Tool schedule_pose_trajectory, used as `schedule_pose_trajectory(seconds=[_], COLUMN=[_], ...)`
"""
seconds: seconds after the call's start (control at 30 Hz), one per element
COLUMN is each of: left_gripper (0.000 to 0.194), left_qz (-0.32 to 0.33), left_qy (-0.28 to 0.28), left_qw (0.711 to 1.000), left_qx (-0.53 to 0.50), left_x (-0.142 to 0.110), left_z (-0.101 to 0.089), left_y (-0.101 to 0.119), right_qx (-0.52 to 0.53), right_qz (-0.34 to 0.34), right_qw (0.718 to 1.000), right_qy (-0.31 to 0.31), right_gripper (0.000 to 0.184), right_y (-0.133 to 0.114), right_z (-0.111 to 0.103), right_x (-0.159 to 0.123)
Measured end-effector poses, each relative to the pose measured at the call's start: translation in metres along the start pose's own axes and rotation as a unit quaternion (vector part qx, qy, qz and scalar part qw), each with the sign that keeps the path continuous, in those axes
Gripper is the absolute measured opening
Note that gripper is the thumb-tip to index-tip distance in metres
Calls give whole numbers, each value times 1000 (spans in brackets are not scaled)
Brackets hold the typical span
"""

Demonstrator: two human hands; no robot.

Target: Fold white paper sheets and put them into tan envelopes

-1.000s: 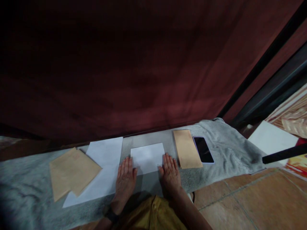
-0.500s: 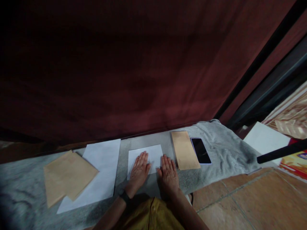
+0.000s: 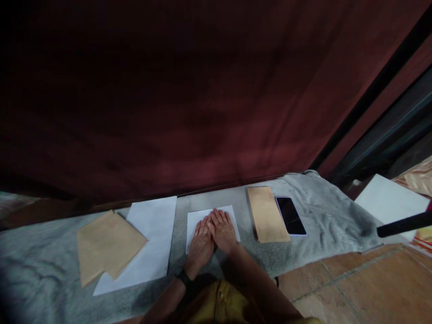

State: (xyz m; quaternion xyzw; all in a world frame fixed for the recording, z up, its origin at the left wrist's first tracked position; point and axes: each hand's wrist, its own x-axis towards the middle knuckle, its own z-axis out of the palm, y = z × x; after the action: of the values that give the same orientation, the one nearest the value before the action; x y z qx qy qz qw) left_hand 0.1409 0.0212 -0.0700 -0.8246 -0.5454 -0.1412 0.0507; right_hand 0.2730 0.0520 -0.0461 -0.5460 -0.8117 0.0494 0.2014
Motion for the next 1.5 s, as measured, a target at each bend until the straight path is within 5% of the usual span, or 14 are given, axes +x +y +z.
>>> schedule_pose_trajectory(seconds=[0.23, 0.6, 0.97, 1.5], left_gripper=[53, 53, 57, 55], left_qz=[-20, -86, -145, -137], left_qy=[14, -4, 10, 23], left_qw=[1000, 996, 989, 990], left_qx=[4, 11, 25, 35], left_x=[3, 30, 8, 4], left_z=[-4, -8, -17, -17], left_y=[1, -4, -35, -35], right_qx=[-57, -64, -54, -28], right_qz=[11, 34, 40, 21], right_qw=[998, 997, 998, 999], right_qy=[-4, 11, 17, 33], right_gripper=[49, 48, 47, 48], right_y=[23, 20, 21, -9], right_z=[-1, 0, 2, 17], right_x=[-7, -8, -7, 0])
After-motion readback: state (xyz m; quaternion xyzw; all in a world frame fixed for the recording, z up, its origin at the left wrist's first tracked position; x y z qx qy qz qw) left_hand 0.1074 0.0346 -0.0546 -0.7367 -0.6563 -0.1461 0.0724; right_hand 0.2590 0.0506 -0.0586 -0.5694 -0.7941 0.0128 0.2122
